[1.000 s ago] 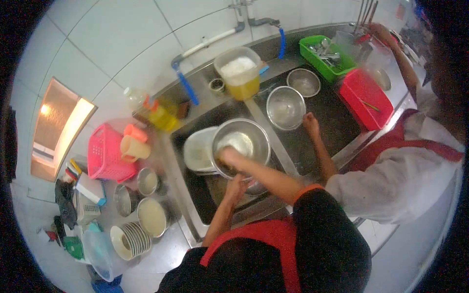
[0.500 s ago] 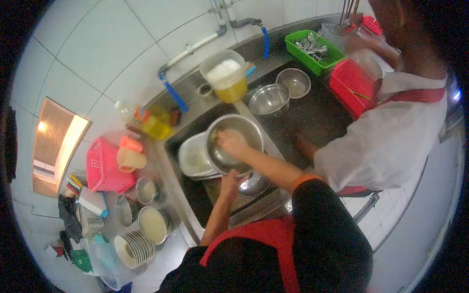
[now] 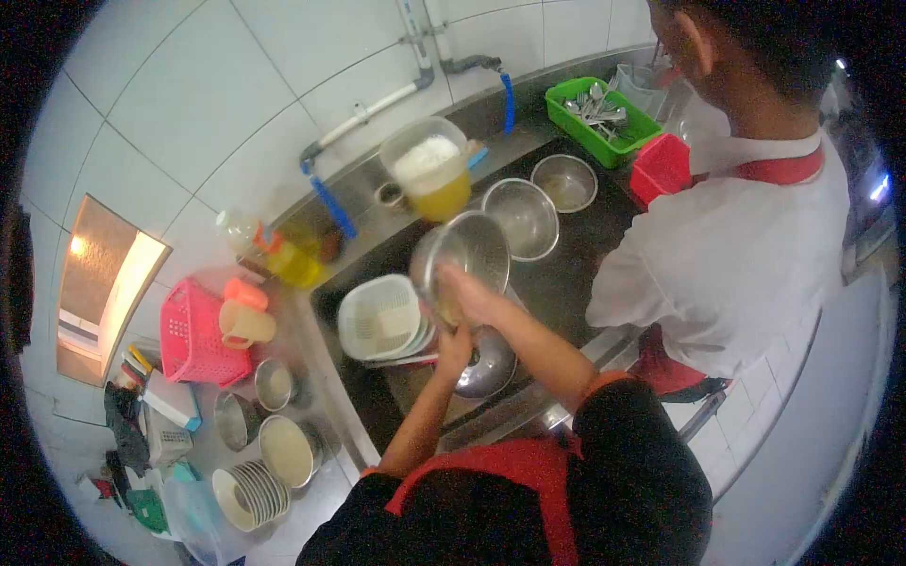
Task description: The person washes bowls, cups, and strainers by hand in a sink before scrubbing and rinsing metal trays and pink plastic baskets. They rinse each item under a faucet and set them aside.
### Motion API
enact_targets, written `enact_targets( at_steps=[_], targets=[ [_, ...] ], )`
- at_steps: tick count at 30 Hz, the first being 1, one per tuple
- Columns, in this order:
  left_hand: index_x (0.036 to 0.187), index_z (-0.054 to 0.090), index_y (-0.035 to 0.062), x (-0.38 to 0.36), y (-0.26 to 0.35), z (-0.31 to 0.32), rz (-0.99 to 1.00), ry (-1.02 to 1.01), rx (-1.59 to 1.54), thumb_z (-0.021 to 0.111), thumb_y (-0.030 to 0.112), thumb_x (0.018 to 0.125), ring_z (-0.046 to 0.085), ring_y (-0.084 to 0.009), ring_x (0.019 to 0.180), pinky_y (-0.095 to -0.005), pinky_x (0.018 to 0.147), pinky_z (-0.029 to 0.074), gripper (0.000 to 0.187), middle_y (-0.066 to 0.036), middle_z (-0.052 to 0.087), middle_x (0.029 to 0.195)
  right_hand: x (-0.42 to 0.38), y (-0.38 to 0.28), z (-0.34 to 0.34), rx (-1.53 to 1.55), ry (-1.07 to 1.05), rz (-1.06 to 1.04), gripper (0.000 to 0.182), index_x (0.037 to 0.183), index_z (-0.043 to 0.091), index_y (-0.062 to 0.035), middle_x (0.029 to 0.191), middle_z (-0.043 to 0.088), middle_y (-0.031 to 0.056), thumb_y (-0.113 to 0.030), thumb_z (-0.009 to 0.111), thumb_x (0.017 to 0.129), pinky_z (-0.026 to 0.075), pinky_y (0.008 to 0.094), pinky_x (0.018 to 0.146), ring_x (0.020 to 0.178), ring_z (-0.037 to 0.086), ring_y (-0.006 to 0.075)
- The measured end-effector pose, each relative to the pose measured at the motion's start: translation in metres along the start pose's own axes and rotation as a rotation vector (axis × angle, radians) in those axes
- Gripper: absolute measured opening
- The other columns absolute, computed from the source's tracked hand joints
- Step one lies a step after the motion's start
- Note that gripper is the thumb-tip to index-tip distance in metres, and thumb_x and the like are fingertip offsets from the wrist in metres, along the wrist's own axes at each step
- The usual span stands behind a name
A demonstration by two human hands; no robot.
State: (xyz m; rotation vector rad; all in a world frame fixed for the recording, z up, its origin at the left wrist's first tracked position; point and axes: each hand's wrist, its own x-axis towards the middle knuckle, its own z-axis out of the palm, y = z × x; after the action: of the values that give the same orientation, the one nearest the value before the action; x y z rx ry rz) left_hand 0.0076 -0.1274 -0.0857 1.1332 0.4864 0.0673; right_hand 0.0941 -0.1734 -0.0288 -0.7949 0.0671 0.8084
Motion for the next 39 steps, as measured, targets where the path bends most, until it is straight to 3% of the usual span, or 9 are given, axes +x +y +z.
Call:
enact_targets(
  at_steps=[4,7,10,12,17,20,23,31,39],
  targets=[
    [0.126,-0.013,-0.0036,0.035,0.022,0.032,0.322,-0.112,0.774,0.044,0.009,0.080,0.049,-0.0354,0.095,-0.0384,0.074,0.042,0.074,-0.031,0.038,0.113,0.029,-0.016,-0.032,0.080,-0.143,-0.178,0.054,0.120,0.033,0.0005,0.112,0.047,0.0160,-0.020,0.053,0.074,0.039,0.0349,0.082,0.095,0.049,0.0254],
    [0.121,-0.023,-0.0031,0.042,0.029,0.050,0.731,-0.058,0.880,0.046,0.009,0.079,0.049,-0.0371,0.091,-0.0370,0.078,0.040,0.082,-0.032,0.036,0.114,0.023,-0.051,-0.028,-0.976,0.355,-0.681,0.040,0.105,0.048,0.0006,0.095,0.055,0.0159,-0.022,0.057,0.074,0.043,0.0348,0.074,0.083,0.054,0.0257],
    [0.116,0.035,-0.0047,0.038,0.042,0.018,0.635,-0.117,0.914,0.056,0.010,0.072,0.050,-0.0326,0.087,-0.0355,0.083,0.037,0.050,-0.024,0.043,0.108,0.034,-0.073,-0.050,-1.092,0.460,-0.752,0.028,0.087,0.056,0.0020,0.076,0.060,0.0111,-0.021,0.061,0.072,0.043,0.0307,0.066,0.071,0.056,0.0176],
    [0.094,0.052,-0.0017,0.054,0.017,-0.046,0.865,0.229,1.022,0.058,0.009,0.069,0.050,-0.0301,0.086,-0.0355,0.083,0.036,0.028,-0.020,0.046,0.106,0.056,-0.079,-0.088,-1.376,0.491,-0.829,0.029,0.087,0.057,0.0007,0.076,0.060,0.0144,-0.024,0.062,0.072,0.043,0.0326,0.064,0.069,0.057,0.0239],
    [0.102,0.045,-0.0045,0.018,-0.018,-0.173,-0.141,1.267,0.833,0.063,0.011,0.067,0.051,-0.0235,0.080,-0.0352,0.070,0.042,0.042,-0.013,0.052,0.084,0.062,-0.083,-0.064,-1.705,0.731,-0.662,0.035,0.086,0.056,-0.0030,0.077,0.058,0.0187,-0.035,0.060,0.071,0.043,0.0378,0.063,0.072,0.056,0.0335],
    [0.091,0.052,-0.0057,0.036,-0.079,-0.230,-0.026,0.748,0.272,0.062,0.011,0.068,0.053,-0.0199,0.067,-0.0307,0.059,0.042,0.030,-0.010,0.053,0.073,0.090,-0.097,-0.031,-1.568,0.773,-0.925,0.035,0.083,0.055,-0.0035,0.082,0.056,0.0173,-0.037,0.057,0.073,0.042,0.0393,0.063,0.076,0.054,0.0321],
    [0.080,0.055,-0.0057,0.043,-0.058,-0.219,-0.025,0.703,0.331,0.059,0.009,0.069,0.051,-0.0148,0.056,-0.0285,0.048,0.039,0.019,-0.009,0.055,0.068,0.117,-0.127,0.034,-1.549,0.590,-1.354,0.031,0.082,0.055,-0.0022,0.082,0.055,0.0156,-0.033,0.054,0.076,0.041,0.0384,0.066,0.076,0.053,0.0307],
    [0.084,0.055,-0.0089,0.062,-0.044,-0.225,0.019,0.826,0.420,0.058,0.018,0.068,0.058,-0.0222,0.070,-0.0313,0.063,0.044,0.032,-0.018,0.059,0.082,0.258,-0.143,0.028,-2.122,-0.060,-0.554,0.023,0.084,0.055,-0.0010,0.084,0.056,0.0191,-0.022,0.049,0.076,0.040,0.0423,0.068,0.077,0.052,0.0375],
    [0.090,0.056,-0.0065,0.029,0.027,-0.199,0.255,0.834,0.437,0.048,0.001,0.071,0.056,-0.0158,0.071,-0.0273,0.064,0.043,0.022,-0.011,0.060,0.079,0.137,-0.088,0.096,-1.246,0.179,-1.236,0.019,0.079,0.054,-0.0015,0.074,0.055,0.0172,-0.021,0.052,0.078,0.042,0.0350,0.062,0.067,0.054,0.0301]
  ],
)
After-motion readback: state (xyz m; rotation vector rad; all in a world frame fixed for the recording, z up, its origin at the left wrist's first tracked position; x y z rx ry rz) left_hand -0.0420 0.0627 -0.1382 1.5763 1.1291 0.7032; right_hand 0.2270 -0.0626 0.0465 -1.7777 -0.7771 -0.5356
